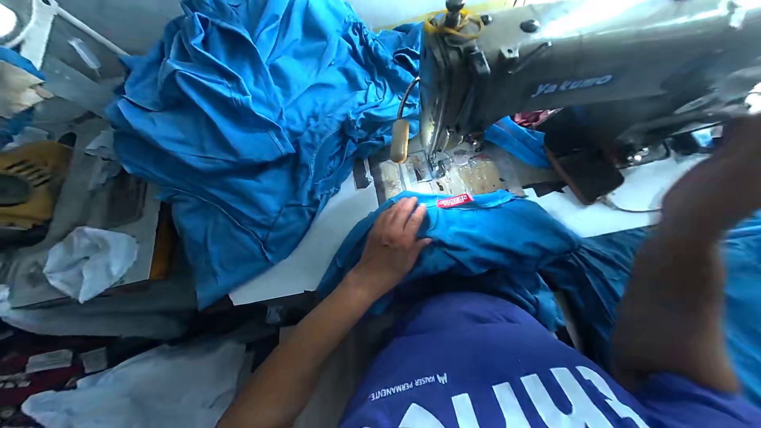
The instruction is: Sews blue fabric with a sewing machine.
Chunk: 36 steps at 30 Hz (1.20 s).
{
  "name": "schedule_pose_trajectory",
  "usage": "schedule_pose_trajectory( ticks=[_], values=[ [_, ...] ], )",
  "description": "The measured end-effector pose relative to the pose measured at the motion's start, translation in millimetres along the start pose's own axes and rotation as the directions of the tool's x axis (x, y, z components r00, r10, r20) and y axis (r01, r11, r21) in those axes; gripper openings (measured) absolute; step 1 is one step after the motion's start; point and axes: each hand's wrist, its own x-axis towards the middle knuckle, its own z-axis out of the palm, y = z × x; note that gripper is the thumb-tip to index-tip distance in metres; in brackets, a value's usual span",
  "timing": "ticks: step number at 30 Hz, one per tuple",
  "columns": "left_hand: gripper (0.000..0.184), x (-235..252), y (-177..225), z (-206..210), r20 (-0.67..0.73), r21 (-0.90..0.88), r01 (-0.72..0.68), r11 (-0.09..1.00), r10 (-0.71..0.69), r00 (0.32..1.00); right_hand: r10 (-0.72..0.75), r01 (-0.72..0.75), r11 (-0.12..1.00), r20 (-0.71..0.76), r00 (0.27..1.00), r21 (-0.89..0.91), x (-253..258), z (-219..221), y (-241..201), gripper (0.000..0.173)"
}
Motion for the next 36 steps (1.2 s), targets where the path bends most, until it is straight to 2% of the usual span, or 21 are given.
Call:
schedule_pose_trajectory(
  ticks=[1, 2, 3, 4, 6, 8, 15, 18, 22, 24, 27, 28, 30, 33, 36],
  values=[
    [0.049, -3.9, -4.8, 4.1, 0.006, 0.017, 0.022, 1.0, -0.022, 1.0, 0.002, -0.011, 0.999, 0.199, 0.98, 0.044, -26.9, 31.8, -23.1, 0.028],
    [0.052, -7.1, -10.1, 8.8, 0.024, 0.034, 0.027, 0.999, -0.028, 0.999, 0.012, -0.041, 0.997, 0.377, 0.926, 0.071, -50.1, 64.3, -36.6, 0.027],
    [0.055, -9.6, -14.5, 11.9, 0.05, 0.045, 0.029, 0.999, -0.031, 0.998, 0.04, -0.079, 0.995, 0.512, 0.858, 0.055, -68.4, 91.7, -39.3, 0.027],
    [0.059, -10.9, -17.8, 12.2, 0.072, 0.051, 0.029, 0.998, -0.033, 0.997, 0.058, -0.065, 0.998, 0.565, 0.823, -0.008, -81.3, 111.8, -32.1, 0.027],
    [0.065, -11.3, -23.7, 9.2, 0.102, 0.049, 0.021, 0.999, -0.026, 0.994, 0.107, -0.061, 0.993, 0.533, 0.839, -0.102, -88.9, 128.2, -6.2, 0.025],
    [0.068, -13.5, -28.4, 7.2, 0.11, 0.046, 0.009, 0.999, -0.014, 0.994, 0.131, -0.098, 0.991, 0.494, 0.859, -0.093, -79.2, 131.3, 12.5, 0.025],
    [0.076, -16.4, -44.7, 0.1, 0.104, 0.107, 0.059, 0.992, -0.07, 0.992, -0.106, 0.024, 0.988, 0.552, 0.827, 0.154, -36.6, 174.0, 39.5, 0.028],
    [0.076, -15.0, -51.3, -3.8, 0.117, 0.134, 0.09, 0.987, -0.106, 0.988, -0.159, 0.095, 0.985, 0.564, 0.81, 0.142, -27.3, 192.3, 40.8, 0.03],
    [0.076, -10.2, -58.0, -6.4, 0.141, 0.102, 0.061, 0.993, -0.075, 0.987, -0.217, 0.174, 0.976, 0.555, 0.803, 0.131, -32.6, 191.3, 40.4, 0.024],
    [0.069, -4.2, -58.7, -9.4, 0.105, 0.039, 0.079, 0.996, -0.082, 0.991, -0.21, 0.172, 0.978, 0.55, 0.808, 0.121, -35.4, 190.6, 40.1, 0.023],
    [0.034, 21.5, -51.5, -17.1, -0.08, -0.047, 0.186, 0.981, -0.19, 0.979, -0.182, 0.152, 0.983, 0.548, 0.817, 0.1, -38.5, 189.9, 36.3, 0.019],
    [0.027, 35.1, -49.0, -16.9, -0.137, -0.06, 0.209, 0.976, -0.216, 0.967, -0.191, 0.155, 0.982, 0.549, 0.814, 0.111, -39.1, 189.4, 36.0, 0.018],
    [0.026, 64.3, -48.1, -10.0, -0.143, -0.097, 0.231, 0.968, -0.243, 0.959, -0.21, 0.162, 0.978, 0.578, 0.789, 0.133, -39.5, 186.7, 36.0, 0.017],
    [0.035, 96.6, -41.8, 6.2, -0.04, -0.175, 0.286, 0.942, -0.297, 0.954, -0.218, 0.148, 0.975, 0.607, 0.764, 0.164, -42.0, 182.6, 35.3, 0.017],
    [0.019, 106.6, -32.8, 19.4, -0.09, -0.177, 0.26, 0.949, -0.279, 0.956, -0.221, 0.14, 0.974, 0.597, 0.771, 0.179, -43.0, 181.5, 36.5, 0.016]
  ],
)
